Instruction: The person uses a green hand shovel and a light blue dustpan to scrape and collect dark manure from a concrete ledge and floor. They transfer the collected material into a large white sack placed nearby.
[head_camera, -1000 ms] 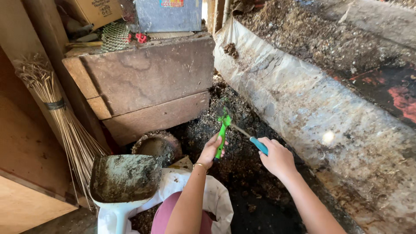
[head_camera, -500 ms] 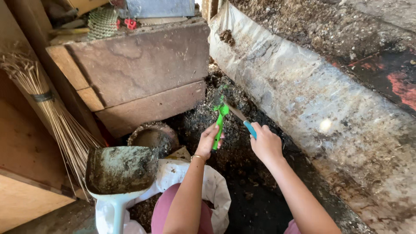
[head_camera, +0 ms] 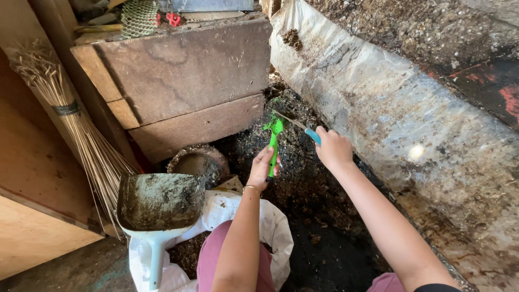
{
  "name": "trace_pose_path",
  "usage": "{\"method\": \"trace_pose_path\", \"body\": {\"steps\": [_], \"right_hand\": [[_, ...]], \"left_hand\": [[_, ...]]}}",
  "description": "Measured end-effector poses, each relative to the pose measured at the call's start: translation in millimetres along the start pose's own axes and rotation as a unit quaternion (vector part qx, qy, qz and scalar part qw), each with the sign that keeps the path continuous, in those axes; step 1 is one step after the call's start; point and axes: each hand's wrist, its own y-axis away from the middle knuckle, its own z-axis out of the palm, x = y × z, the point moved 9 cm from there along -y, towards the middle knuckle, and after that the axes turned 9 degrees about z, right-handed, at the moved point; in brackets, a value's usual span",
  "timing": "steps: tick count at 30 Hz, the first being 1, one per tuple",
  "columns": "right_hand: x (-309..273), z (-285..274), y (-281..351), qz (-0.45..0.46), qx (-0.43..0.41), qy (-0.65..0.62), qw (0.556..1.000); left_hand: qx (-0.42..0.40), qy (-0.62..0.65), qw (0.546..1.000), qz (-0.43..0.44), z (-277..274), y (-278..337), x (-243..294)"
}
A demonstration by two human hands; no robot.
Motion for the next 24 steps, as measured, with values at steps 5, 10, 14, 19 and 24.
{"method": "trace_pose_path", "body": {"steps": [5,10,14,19,24], "right_hand": [[-3.4,2.4,-2.2,0.024,0.025,-0.012,0.999],[17.0,16.7,-61.7,0.031,0.043,-0.003,0.999],[47.8,16.5,-100.5,0.080,0.054,-0.070,0.993],[48.1,8.1,-66.0,0.100,0.059,-0.120,0.986],[46.2,-6.0,-15.2,0.103,0.015,-0.122,0.987]], "left_hand": [[-0.030,-0.020,0.999,-0.008,6.8,2.6,-8.2],[-0.061,-0.049,0.997,0.003,19.9,16.5,11.3],[-0.068,-0.092,0.993,0.020,22.8,21.8,19.6],[-0.042,-0.113,0.993,-0.014,6.1,7.8,-3.1],[-0.021,-0.120,0.992,-0.035,9.5,5.1,-11.8]]}}
